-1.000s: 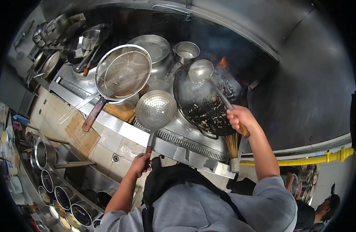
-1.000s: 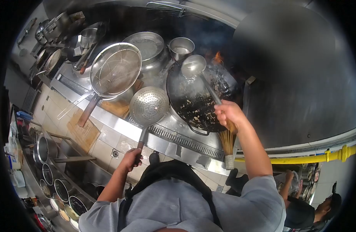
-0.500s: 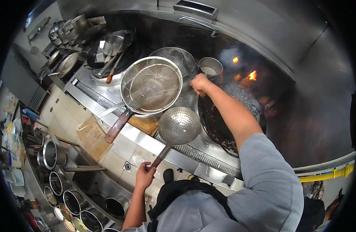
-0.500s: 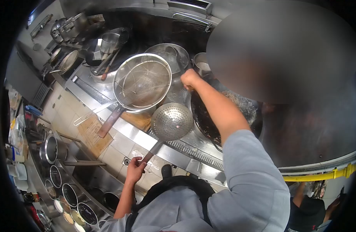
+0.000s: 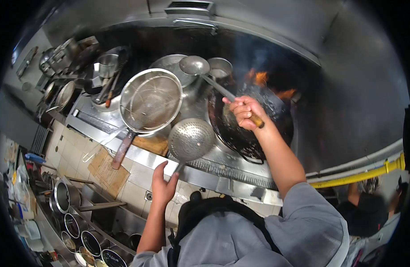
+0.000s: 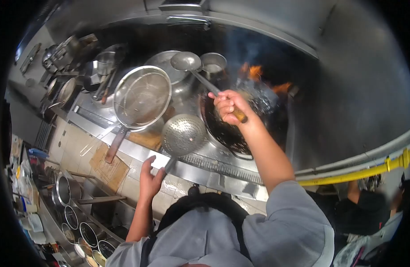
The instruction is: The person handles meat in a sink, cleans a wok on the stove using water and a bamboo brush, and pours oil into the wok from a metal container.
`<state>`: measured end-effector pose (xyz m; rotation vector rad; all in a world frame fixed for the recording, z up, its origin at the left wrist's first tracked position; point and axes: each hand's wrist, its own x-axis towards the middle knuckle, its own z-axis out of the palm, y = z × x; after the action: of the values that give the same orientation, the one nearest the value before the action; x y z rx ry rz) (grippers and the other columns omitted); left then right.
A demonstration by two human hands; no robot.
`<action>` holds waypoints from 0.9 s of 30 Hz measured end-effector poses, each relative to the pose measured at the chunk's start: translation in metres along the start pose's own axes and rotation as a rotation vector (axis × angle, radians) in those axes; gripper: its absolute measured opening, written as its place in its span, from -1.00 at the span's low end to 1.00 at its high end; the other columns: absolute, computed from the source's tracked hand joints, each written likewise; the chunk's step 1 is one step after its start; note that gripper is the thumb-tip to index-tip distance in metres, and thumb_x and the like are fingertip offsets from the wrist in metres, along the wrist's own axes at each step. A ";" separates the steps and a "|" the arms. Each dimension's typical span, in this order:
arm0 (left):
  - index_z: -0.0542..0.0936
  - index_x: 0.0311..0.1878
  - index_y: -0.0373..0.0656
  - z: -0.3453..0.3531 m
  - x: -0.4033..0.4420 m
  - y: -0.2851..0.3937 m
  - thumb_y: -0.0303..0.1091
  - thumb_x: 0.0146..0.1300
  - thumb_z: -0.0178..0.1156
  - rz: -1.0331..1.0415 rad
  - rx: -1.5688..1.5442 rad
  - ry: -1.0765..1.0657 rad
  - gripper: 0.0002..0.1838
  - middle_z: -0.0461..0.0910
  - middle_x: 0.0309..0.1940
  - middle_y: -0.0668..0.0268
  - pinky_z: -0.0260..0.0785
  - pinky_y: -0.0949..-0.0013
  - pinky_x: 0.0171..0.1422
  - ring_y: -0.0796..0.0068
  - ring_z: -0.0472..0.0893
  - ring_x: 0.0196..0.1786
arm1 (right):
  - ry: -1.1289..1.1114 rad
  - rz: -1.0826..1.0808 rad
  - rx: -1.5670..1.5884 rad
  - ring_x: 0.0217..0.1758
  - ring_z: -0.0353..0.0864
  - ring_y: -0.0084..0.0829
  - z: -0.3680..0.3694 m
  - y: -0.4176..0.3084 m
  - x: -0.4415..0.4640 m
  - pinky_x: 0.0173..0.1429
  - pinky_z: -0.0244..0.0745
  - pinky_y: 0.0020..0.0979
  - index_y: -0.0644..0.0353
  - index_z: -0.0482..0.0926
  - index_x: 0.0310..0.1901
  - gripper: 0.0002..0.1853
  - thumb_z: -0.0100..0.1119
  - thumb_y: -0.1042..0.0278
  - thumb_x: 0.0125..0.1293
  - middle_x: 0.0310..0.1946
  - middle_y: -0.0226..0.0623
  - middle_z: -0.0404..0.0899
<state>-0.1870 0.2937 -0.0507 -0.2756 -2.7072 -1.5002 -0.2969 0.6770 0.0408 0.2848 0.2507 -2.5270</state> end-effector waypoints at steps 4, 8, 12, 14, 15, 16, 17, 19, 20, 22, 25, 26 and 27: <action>0.45 0.23 -0.32 0.039 0.014 0.029 -0.34 0.17 0.35 0.100 -0.112 -0.151 -0.43 0.48 0.20 -0.09 0.27 0.10 0.39 -0.09 0.45 0.29 | 0.026 -0.020 -0.078 -0.68 0.32 -0.67 0.010 0.012 -0.093 -0.68 0.35 -0.51 0.33 0.30 0.28 -0.57 -0.17 0.34 0.46 -0.48 -0.46 0.32; 0.44 0.25 -0.31 0.054 0.016 0.042 -0.37 0.15 0.35 0.215 -0.100 -0.227 -0.42 0.45 0.22 -0.12 0.24 0.09 0.43 -0.12 0.41 0.32 | 0.318 -0.088 -0.228 -0.70 0.24 -0.74 -0.005 0.022 -0.148 -0.72 0.18 -0.60 0.23 0.41 0.07 -0.75 0.00 0.41 0.40 -0.54 -0.48 0.32; 0.45 0.24 -0.30 0.048 0.009 0.026 -0.41 0.14 0.33 0.143 -0.160 -0.194 -0.43 0.43 0.26 -0.09 0.22 0.09 0.45 -0.11 0.40 0.34 | 0.822 -0.253 -0.910 -0.71 0.25 -0.66 0.000 0.047 -0.161 -0.72 0.18 -0.49 0.22 0.44 -0.03 -0.81 0.08 0.50 0.34 -0.56 -0.48 0.34; 0.45 0.25 -0.28 0.041 0.004 0.004 -0.44 0.13 0.33 0.148 -0.121 -0.147 -0.42 0.45 0.24 -0.03 0.29 0.12 0.39 -0.04 0.47 0.27 | 0.884 -0.256 -1.078 -0.71 0.34 -0.58 0.005 0.049 -0.149 -0.69 0.23 -0.43 0.28 0.48 -0.03 -0.77 0.14 0.54 0.27 -0.56 -0.42 0.41; 0.45 0.26 -0.27 0.036 0.000 -0.007 -0.44 0.13 0.34 0.045 -0.189 -0.146 -0.42 0.45 0.22 -0.01 0.34 0.14 0.33 0.02 0.49 0.23 | 0.924 -0.323 -1.350 -0.71 0.37 -0.56 0.009 0.047 -0.138 -0.67 0.26 -0.41 0.30 0.49 0.00 -0.73 0.15 0.53 0.25 -0.55 -0.36 0.43; 0.45 0.27 -0.26 0.030 -0.001 -0.014 -0.45 0.13 0.34 -0.055 -0.254 -0.144 -0.41 0.46 0.20 0.01 0.40 0.17 0.27 0.08 0.52 0.18 | 0.950 -0.397 -1.620 -0.71 0.40 -0.54 0.013 0.046 -0.126 -0.65 0.30 -0.39 0.32 0.50 0.03 -0.68 0.17 0.52 0.23 -0.55 -0.31 0.46; 0.46 0.25 -0.27 0.020 -0.003 -0.009 -0.46 0.18 0.33 -0.105 -0.219 -0.130 -0.46 0.52 0.09 0.07 0.49 0.27 0.10 0.27 0.57 0.05 | 0.983 -0.400 -1.794 -0.53 0.59 -0.26 0.020 0.037 -0.105 -0.41 0.50 -0.25 0.34 0.49 0.12 -0.56 0.19 0.46 0.17 -0.44 -0.07 0.56; 0.47 0.24 -0.28 0.012 -0.009 -0.019 -0.46 0.21 0.32 -0.149 -0.281 -0.123 -0.49 0.55 0.05 0.10 0.50 0.30 0.07 0.33 0.58 0.03 | 0.874 -0.501 -2.046 -0.31 0.63 -0.08 0.023 0.009 -0.043 -0.19 0.52 -0.16 0.35 0.52 0.05 -0.60 0.19 0.42 0.16 -0.34 0.05 0.60; 0.48 0.23 -0.28 0.009 -0.009 -0.022 -0.46 0.24 0.31 -0.185 -0.347 -0.124 -0.52 0.57 0.00 0.14 0.52 0.33 0.05 0.38 0.59 0.00 | 0.824 -0.563 -2.170 -0.20 0.65 0.01 0.025 -0.005 -0.012 -0.07 0.53 -0.11 0.35 0.53 0.02 -0.62 0.19 0.41 0.15 -0.29 0.11 0.61; 0.51 0.20 -0.30 0.000 -0.012 -0.016 -0.49 0.26 0.30 -0.157 -0.386 -0.115 -0.56 0.58 -0.06 0.20 0.51 0.34 0.15 0.41 0.60 0.03 | 0.742 -0.534 -1.904 -0.63 0.56 -0.32 0.030 -0.014 0.062 -0.52 0.45 -0.22 0.33 0.55 -0.14 -0.76 0.17 0.45 0.15 -0.55 -0.13 0.56; 0.51 0.19 -0.32 -0.013 -0.021 -0.010 -0.49 0.28 0.28 -0.191 -0.436 -0.123 -0.59 0.59 -0.03 0.18 0.52 0.33 0.16 0.39 0.61 0.06 | 0.743 -0.324 -1.820 -0.60 0.55 -0.29 -0.008 -0.030 0.174 -0.52 0.45 -0.29 0.33 0.57 -0.32 -0.89 0.16 0.48 0.14 -0.58 -0.14 0.55; 0.51 0.19 -0.32 -0.016 -0.024 -0.011 -0.50 0.29 0.28 -0.204 -0.405 -0.137 -0.59 0.59 -0.01 0.18 0.51 0.33 0.17 0.39 0.61 0.06 | 0.718 -0.213 -1.706 -0.68 0.45 -0.37 -0.017 -0.028 0.202 -0.61 0.37 -0.34 0.34 0.53 -0.38 -0.91 0.15 0.49 0.19 -0.64 -0.23 0.48; 0.51 0.19 -0.32 -0.019 -0.028 -0.009 -0.49 0.29 0.28 -0.226 -0.405 -0.134 -0.59 0.59 0.00 0.17 0.51 0.34 0.18 0.39 0.62 0.06 | 0.705 -0.106 -1.597 -0.76 0.36 -0.45 -0.025 -0.026 0.230 -0.70 0.30 -0.39 0.34 0.49 -0.44 -0.87 0.14 0.50 0.23 -0.70 -0.33 0.41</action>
<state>-0.1615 0.2696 -0.0513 -0.0820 -2.5762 -2.1680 -0.4941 0.5830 -0.0389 0.4344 2.3020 -1.4693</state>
